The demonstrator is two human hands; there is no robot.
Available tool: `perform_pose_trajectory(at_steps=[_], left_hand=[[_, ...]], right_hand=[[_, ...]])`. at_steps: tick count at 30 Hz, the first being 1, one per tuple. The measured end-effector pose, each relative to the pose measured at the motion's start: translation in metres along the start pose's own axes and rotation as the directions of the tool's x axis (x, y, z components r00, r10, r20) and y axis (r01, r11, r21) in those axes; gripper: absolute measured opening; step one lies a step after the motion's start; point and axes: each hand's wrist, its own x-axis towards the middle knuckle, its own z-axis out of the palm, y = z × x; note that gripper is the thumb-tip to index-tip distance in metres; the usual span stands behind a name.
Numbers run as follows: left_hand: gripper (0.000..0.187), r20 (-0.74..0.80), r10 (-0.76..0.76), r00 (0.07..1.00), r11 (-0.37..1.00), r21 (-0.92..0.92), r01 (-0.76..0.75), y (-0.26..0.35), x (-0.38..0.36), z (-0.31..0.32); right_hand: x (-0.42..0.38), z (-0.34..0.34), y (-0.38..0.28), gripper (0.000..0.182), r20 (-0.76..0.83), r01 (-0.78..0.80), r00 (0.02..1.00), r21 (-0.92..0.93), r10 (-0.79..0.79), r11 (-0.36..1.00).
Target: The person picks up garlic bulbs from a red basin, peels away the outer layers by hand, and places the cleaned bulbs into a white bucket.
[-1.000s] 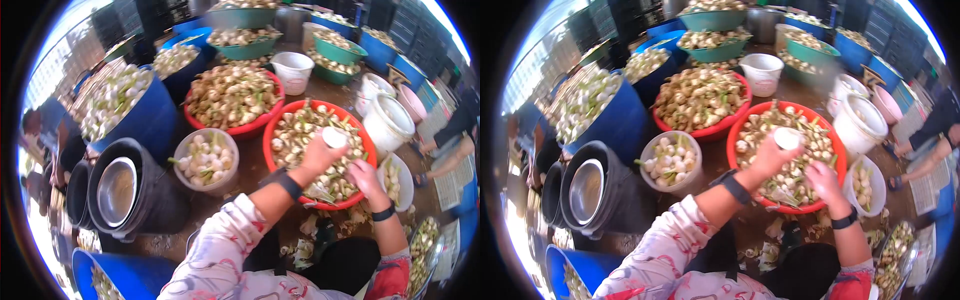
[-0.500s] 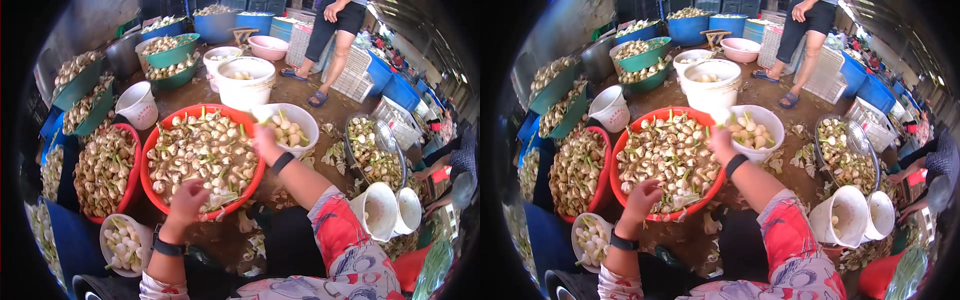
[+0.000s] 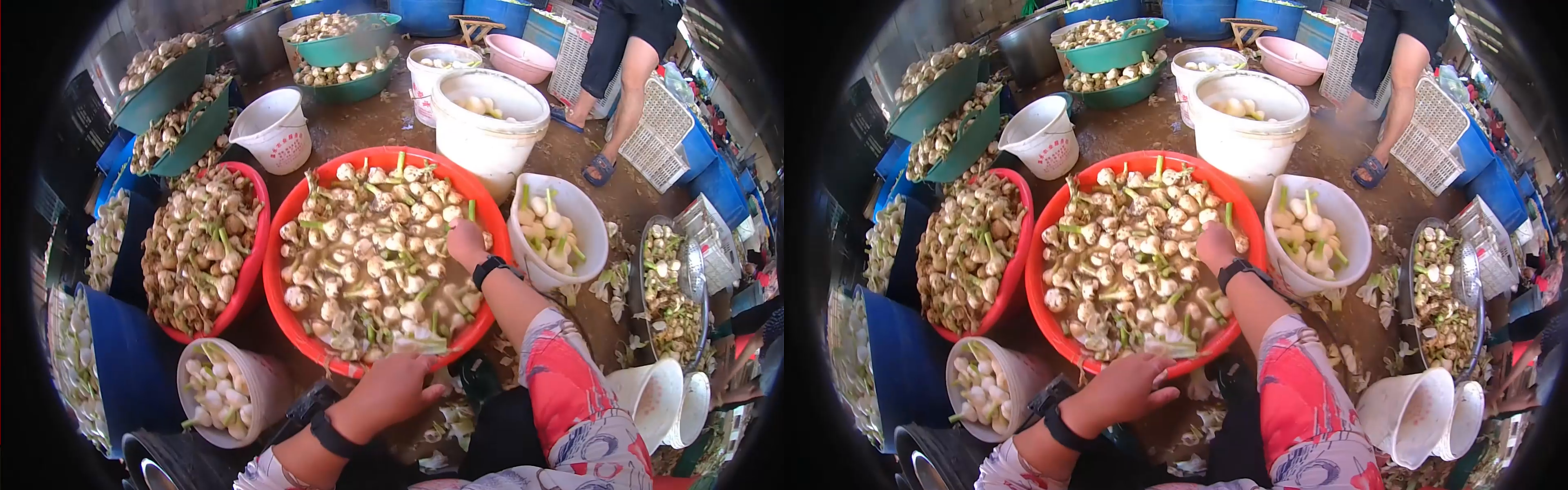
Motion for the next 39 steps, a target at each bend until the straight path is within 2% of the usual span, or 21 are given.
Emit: perform_pose_trajectory(at_steps=[2,4,5,6,8,9,10,12,14,16,20,22,24,26,30,31,33,36,37,38,39], left_hand=[[0.040,-0.080,0.043,0.996,0.998,-0.049,-0.047,-0.014,0.008,-0.003],[0.039,-0.004,-0.023,1.000,0.999,-0.036,0.022,-0.020,0.016,-0.014],[0.040,0.002,-0.059,0.998,0.997,-0.043,0.059,-0.024,0.017,-0.017],[0.040,0.005,-0.094,0.996,0.994,-0.050,0.094,-0.029,0.020,-0.019],[0.040,0.007,-0.095,0.995,0.993,-0.067,0.095,-0.039,0.022,-0.024],[0.041,0.012,-0.098,0.995,0.991,-0.090,0.098,-0.044,0.024,-0.025],[0.041,0.014,-0.099,0.995,0.991,-0.093,0.100,-0.049,0.027,-0.025],[0.040,-0.012,-0.100,0.995,0.992,-0.073,0.099,-0.058,0.030,-0.024],[0.040,-0.004,-0.092,0.996,0.992,-0.092,0.091,-0.064,0.037,-0.024],[0.040,-0.004,-0.085,0.996,0.990,-0.110,0.085,-0.067,0.044,-0.026],[0.038,-0.108,-0.046,0.993,0.997,-0.070,0.038,-0.062,0.050,-0.027],[0.037,-0.087,-0.049,0.995,0.995,-0.086,0.042,-0.059,0.048,-0.027],[0.037,-0.095,-0.056,0.994,0.996,-0.078,0.049,-0.054,0.043,-0.027],[0.038,-0.099,-0.067,0.993,0.994,-0.092,0.057,-0.051,0.039,-0.021],[0.034,-0.162,-0.033,0.986,0.998,-0.061,0.023,-0.046,0.027,-0.018],[0.034,-0.169,-0.037,0.985,0.998,-0.059,0.027,-0.042,0.025,-0.018],[0.038,-0.136,-0.078,0.988,0.997,-0.039,0.073,-0.033,0.020,-0.015],[0.039,-0.125,-0.086,0.988,0.996,-0.029,0.083,-0.020,0.014,-0.014],[0.039,-0.126,-0.081,0.989,0.997,-0.029,0.078,-0.016,0.010,-0.008],[0.039,-0.228,-0.087,0.970,0.996,-0.039,0.080,-0.014,0.007,-0.004],[0.038,-0.337,-0.095,0.937,0.995,-0.046,0.084,-0.014,0.005,-0.004]], right_hand=[[0.015,0.013,-0.004,0.021,0.004,-0.064,0.998,0.005,0.064,0.998],[0.033,0.025,-0.005,0.026,-0.231,-0.054,0.972,-0.068,0.037,0.996],[0.050,0.024,-0.004,0.032,-0.028,-0.257,0.966,-0.077,0.255,0.963],[0.055,0.026,-0.003,0.032,-0.029,-0.261,0.965,-0.077,0.259,0.962],[0.060,0.032,-0.003,0.039,-0.034,-0.431,0.902,-0.051,0.430,0.901],[0.064,0.043,-0.003,0.051,-0.063,-0.436,0.900,-0.100,0.431,0.894],[0.067,0.047,0.000,0.051,-0.061,-0.436,0.900,-0.103,0.432,0.894],[0.061,0.049,-0.001,0.048,0.204,-0.358,0.903,-0.126,0.378,0.925],[0.044,0.067,0.007,0.044,0.215,-0.263,0.930,-0.175,0.297,0.949],[0.041,0.061,0.019,0.048,0.402,-0.160,0.900,-0.057,0.170,0.985],[0.049,0.053,0.010,0.047,0.396,-0.119,0.904,-0.128,0.160,0.985],[0.040,0.049,-0.003,0.042,0.519,0.027,0.842,-0.317,0.150,0.948],[0.039,0.061,0.001,0.035,0.567,0.123,0.821,-0.280,0.061,0.952],[0.034,0.067,0.008,0.028,0.654,0.317,0.756,-0.398,0.024,0.861],[-0.011,-0.001,-0.021,0.021,0.633,0.415,0.751,-0.230,-0.189,0.880],[-0.025,-0.016,-0.026,0.019,0.700,0.576,0.689,-0.370,-0.189,0.729],[-0.045,-0.015,-0.025,0.019,0.677,0.586,0.717,-0.455,-0.166,0.671],[-0.048,0.003,-0.012,0.017,0.620,0.561,0.772,-0.558,-0.143,0.611],[-0.045,0.004,-0.001,0.015,0.516,0.399,0.853,-0.562,-0.069,0.724],[-0.041,-0.004,0.003,0.015,0.400,0.221,0.916,-0.538,0.016,0.813],[-0.040,-0.011,0.004,0.014,0.456,0.378,0.882,-0.529,-0.121,0.760]])
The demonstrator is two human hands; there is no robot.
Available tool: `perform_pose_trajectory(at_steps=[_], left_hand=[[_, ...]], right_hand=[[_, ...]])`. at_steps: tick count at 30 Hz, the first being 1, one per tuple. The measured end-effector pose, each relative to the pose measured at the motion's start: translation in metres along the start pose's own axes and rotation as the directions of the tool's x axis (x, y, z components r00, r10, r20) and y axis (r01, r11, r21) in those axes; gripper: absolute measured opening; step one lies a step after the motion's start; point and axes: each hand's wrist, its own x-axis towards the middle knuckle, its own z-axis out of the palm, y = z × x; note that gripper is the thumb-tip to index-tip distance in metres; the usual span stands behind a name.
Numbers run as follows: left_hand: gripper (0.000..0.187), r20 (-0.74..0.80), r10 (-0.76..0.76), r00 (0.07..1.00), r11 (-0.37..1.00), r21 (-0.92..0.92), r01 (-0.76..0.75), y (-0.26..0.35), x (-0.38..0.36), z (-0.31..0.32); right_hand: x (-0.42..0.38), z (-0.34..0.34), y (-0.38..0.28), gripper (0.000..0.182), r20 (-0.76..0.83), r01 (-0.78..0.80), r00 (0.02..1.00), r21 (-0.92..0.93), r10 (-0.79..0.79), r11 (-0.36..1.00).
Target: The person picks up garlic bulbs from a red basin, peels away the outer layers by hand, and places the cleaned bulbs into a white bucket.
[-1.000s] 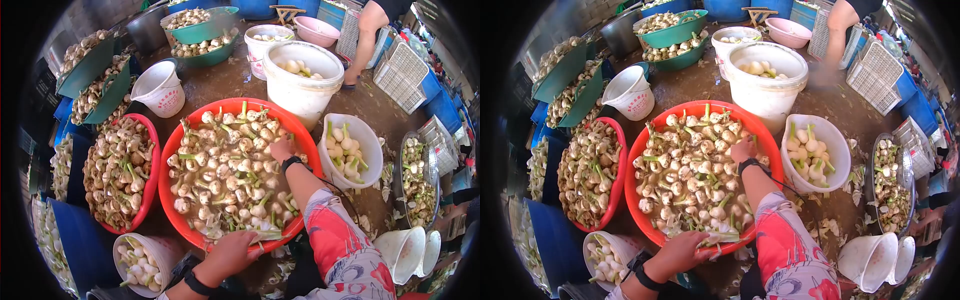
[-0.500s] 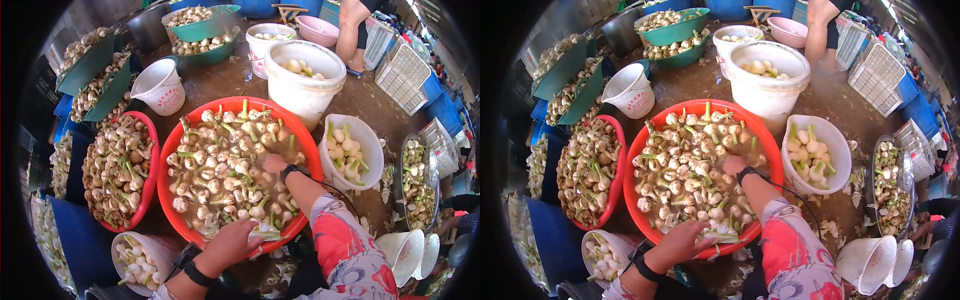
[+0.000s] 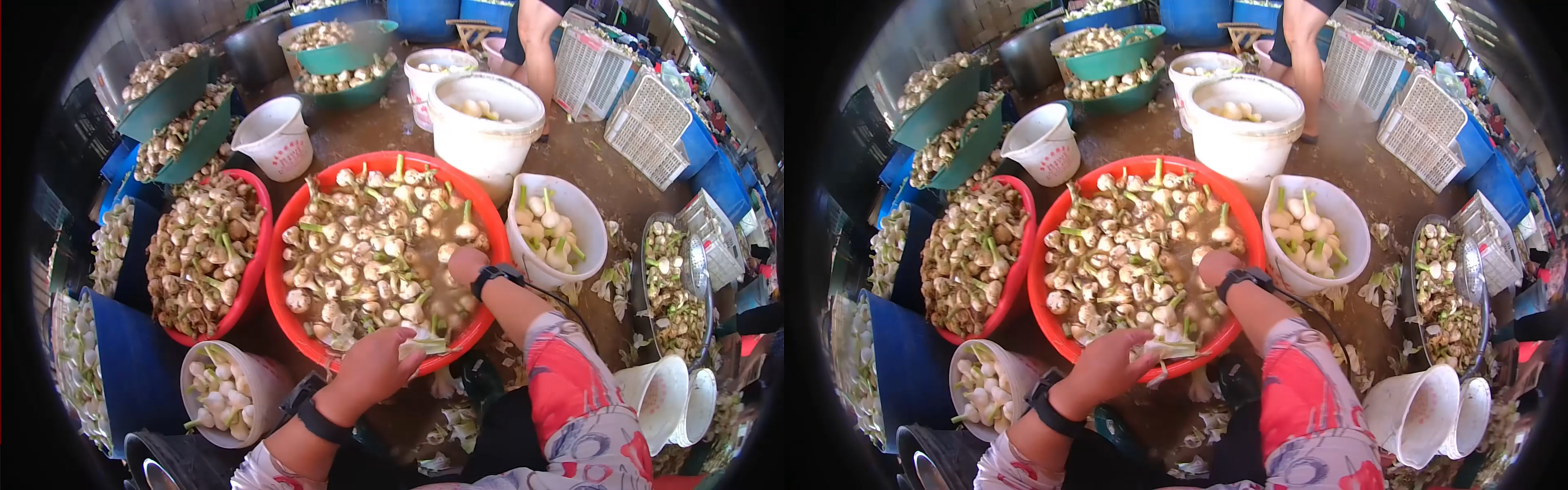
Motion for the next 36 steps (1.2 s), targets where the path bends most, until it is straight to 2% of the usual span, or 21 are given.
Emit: perform_pose_trajectory(at_steps=[1,2,3,4,5,6,7,9,11,12,13,14,15,16,22,25,28,31,33,34,36], left_hand=[[0.038,-0.017,0.002,1.000,1.000,0.007,-0.002,-0.001,-0.001,-0.003],[0.038,0.006,-0.195,0.981,0.940,-0.283,0.189,-0.001,0.001,-0.007],[0.037,0.086,-0.365,0.927,0.762,-0.544,0.350,-0.002,0.003,-0.009],[0.041,0.195,-0.373,0.907,0.429,-0.831,0.355,-0.009,0.008,-0.009],[0.041,0.170,-0.378,0.910,0.429,-0.839,0.335,-0.011,0.008,-0.012],[0.041,0.249,-0.315,0.916,0.023,-0.963,0.270,-0.010,0.009,-0.014],[0.041,0.295,-0.217,0.930,-0.391,-0.900,0.194,-0.005,0.008,-0.016],[0.038,0.232,-0.212,0.949,-0.395,-0.909,0.134,0.005,0.005,-0.021],[0.034,0.028,-0.111,0.993,-0.194,-0.981,0.007,0.010,0.001,-0.024],[0.034,0.029,-0.095,0.995,-0.192,-0.981,0.010,0.014,0.000,-0.025],[0.032,-0.049,-0.126,0.991,-0.038,-0.998,-0.054,0.017,-0.002,-0.026],[0.030,-0.131,-0.144,0.981,0.120,-0.986,-0.114,0.021,-0.004,-0.027],[0.028,-0.214,-0.147,0.966,0.277,-0.946,-0.168,0.024,-0.006,-0.029],[0.033,-0.231,-0.110,0.967,0.308,-0.933,-0.188,0.027,-0.010,-0.030],[0.033,-0.357,-0.059,0.932,0.422,-0.855,-0.301,0.045,-0.023,-0.027],[0.031,-0.387,0.004,0.922,0.407,-0.841,-0.355,0.050,-0.028,-0.029],[0.031,-0.376,0.000,0.926,0.388,-0.854,-0.347,0.046,-0.030,-0.033],[0.033,-0.339,-0.013,0.941,0.404,-0.862,-0.305,0.041,-0.028,-0.029],[0.034,-0.416,-0.018,0.909,0.380,-0.844,-0.379,0.042,-0.026,-0.023],[0.034,-0.413,-0.016,0.911,0.383,-0.844,-0.376,0.043,-0.028,-0.023],[0.035,-0.359,-0.045,0.932,0.458,-0.837,-0.300,0.046,-0.032,-0.025]], right_hand=[[-0.002,-0.002,-0.004,0.014,-0.017,0.007,1.000,-0.006,-0.007,1.000],[-0.018,-0.026,-0.015,0.013,-0.227,0.043,0.974,0.157,-0.007,0.987],[-0.038,-0.050,-0.026,0.012,-0.420,0.118,0.907,0.303,0.022,0.946],[-0.057,-0.076,-0.036,0.011,-0.498,0.246,0.866,0.368,-0.033,0.897],[-0.077,-0.102,-0.046,0.010,-0.580,0.375,0.811,0.418,-0.075,0.827],[-0.098,-0.125,-0.053,0.011,-0.663,0.503,0.725,0.324,-0.187,0.801],[-0.111,-0.137,-0.060,0.011,-0.671,0.515,0.714,0.310,-0.200,0.799],[-0.129,-0.151,-0.071,0.016,-0.810,0.685,0.490,0.130,-0.322,0.717],[-0.142,-0.166,-0.070,0.019,-0.825,0.658,0.458,0.065,-0.330,0.750],[-0.154,-0.177,-0.069,0.017,-0.780,0.658,0.576,0.268,-0.243,0.703],[-0.167,-0.188,-0.069,0.015,-0.706,0.625,0.688,0.461,-0.167,0.630],[-0.180,-0.199,-0.069,0.021,-0.591,0.542,0.787,0.529,-0.174,0.653],[-0.184,-0.201,-0.069,0.021,-0.595,0.536,0.787,0.528,-0.163,0.659],[-0.187,-0.200,-0.070,0.018,-0.598,0.523,0.785,0.504,-0.159,0.688],[-0.201,-0.193,-0.076,0.017,-0.666,0.548,0.739,0.503,-0.105,0.669],[-0.208,-0.201,-0.075,0.016,-0.589,0.465,0.806,0.560,-0.066,0.686],[-0.207,-0.199,-0.078,0.015,-0.683,0.593,0.728,0.591,-0.053,0.547],[-0.208,-0.197,-0.076,0.015,-0.651,0.576,0.752,0.577,-0.099,0.579],[-0.207,-0.195,-0.075,0.015,-0.677,0.550,0.722,0.434,-0.144,0.713],[-0.208,-0.196,-0.076,0.015,-0.678,0.548,0.722,0.438,-0.139,0.713],[-0.212,-0.201,-0.078,0.016,-0.567,0.410,0.820,0.491,-0.075,0.769]])
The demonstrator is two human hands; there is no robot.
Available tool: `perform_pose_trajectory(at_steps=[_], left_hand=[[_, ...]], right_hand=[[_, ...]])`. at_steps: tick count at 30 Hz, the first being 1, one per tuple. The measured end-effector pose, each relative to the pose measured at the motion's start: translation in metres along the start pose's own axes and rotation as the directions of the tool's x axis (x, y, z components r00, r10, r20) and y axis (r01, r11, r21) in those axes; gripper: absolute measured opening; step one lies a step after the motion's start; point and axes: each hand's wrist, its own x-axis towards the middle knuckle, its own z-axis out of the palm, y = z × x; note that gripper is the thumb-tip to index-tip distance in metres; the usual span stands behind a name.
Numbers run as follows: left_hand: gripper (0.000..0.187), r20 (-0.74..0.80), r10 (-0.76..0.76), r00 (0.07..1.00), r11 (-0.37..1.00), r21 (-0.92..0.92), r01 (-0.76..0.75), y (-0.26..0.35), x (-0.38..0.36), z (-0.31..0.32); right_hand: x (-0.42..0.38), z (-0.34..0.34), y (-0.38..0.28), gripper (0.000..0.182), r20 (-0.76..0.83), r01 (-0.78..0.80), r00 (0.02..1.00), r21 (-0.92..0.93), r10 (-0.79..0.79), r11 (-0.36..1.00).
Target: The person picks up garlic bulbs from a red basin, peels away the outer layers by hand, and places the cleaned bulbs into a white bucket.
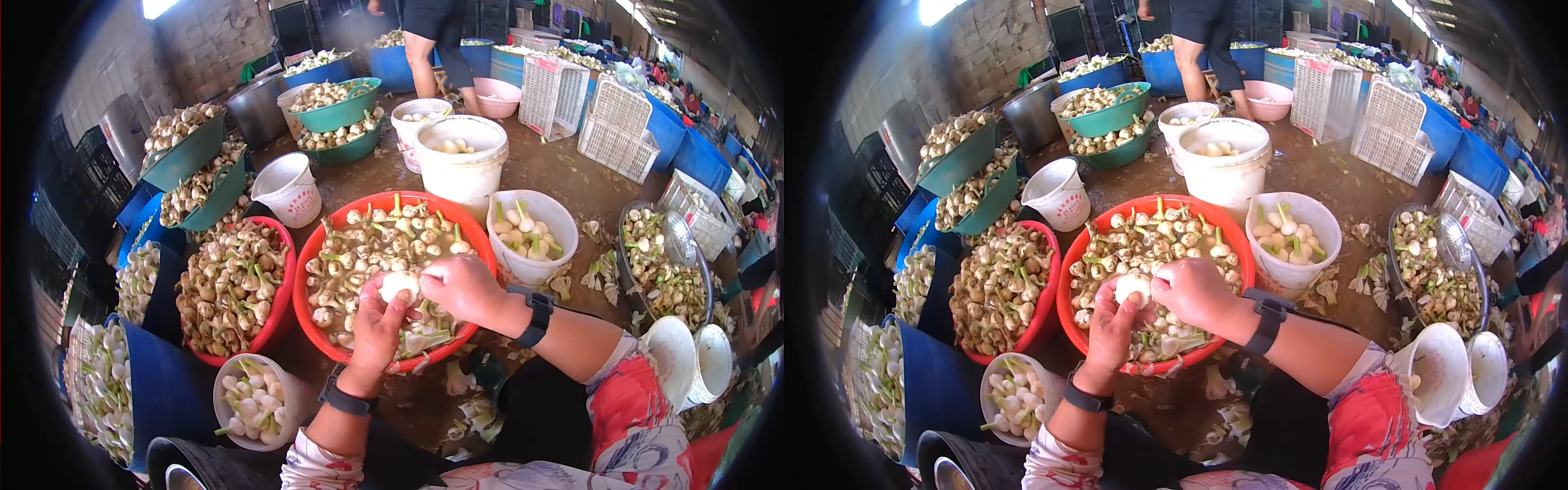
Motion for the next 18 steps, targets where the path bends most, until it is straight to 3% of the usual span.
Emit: perform_pose_trajectory(at_steps=[1,3,6,9,14,18], left_hand=[[0.035,0.002,-0.004,1.000,1.000,0.007,0.004,-0.001,0.001,-0.001],[0.032,0.020,-0.019,1.000,0.990,-0.141,0.021,-0.004,0.004,-0.005],[0.032,0.013,0.011,1.000,0.996,-0.086,-0.009,-0.004,0.005,-0.008],[0.031,0.004,0.010,1.000,0.999,-0.046,-0.010,-0.004,0.004,-0.003],[0.033,-0.024,-0.035,0.999,0.996,0.075,0.036,-0.002,0.001,-0.001],[0.037,0.081,-0.091,0.993,0.993,-0.073,0.097,-0.010,0.005,-0.011]], right_hand=[[-0.001,0.002,0.002,0.016,-0.003,-0.004,1.000,0.007,0.004,1.000],[0.000,0.007,0.006,0.017,-0.074,0.014,0.997,0.273,0.006,0.962],[0.002,0.011,0.008,0.019,-0.130,0.093,0.989,0.230,-0.065,0.969],[0.003,0.007,0.010,0.020,-0.067,0.070,0.996,0.214,-0.057,0.974],[0.001,0.012,0.010,0.022,-0.112,0.028,0.994,0.135,-0.013,0.990],[-0.001,0.008,0.006,0.023,-0.102,-0.070,0.991,0.179,0.089,0.981]])
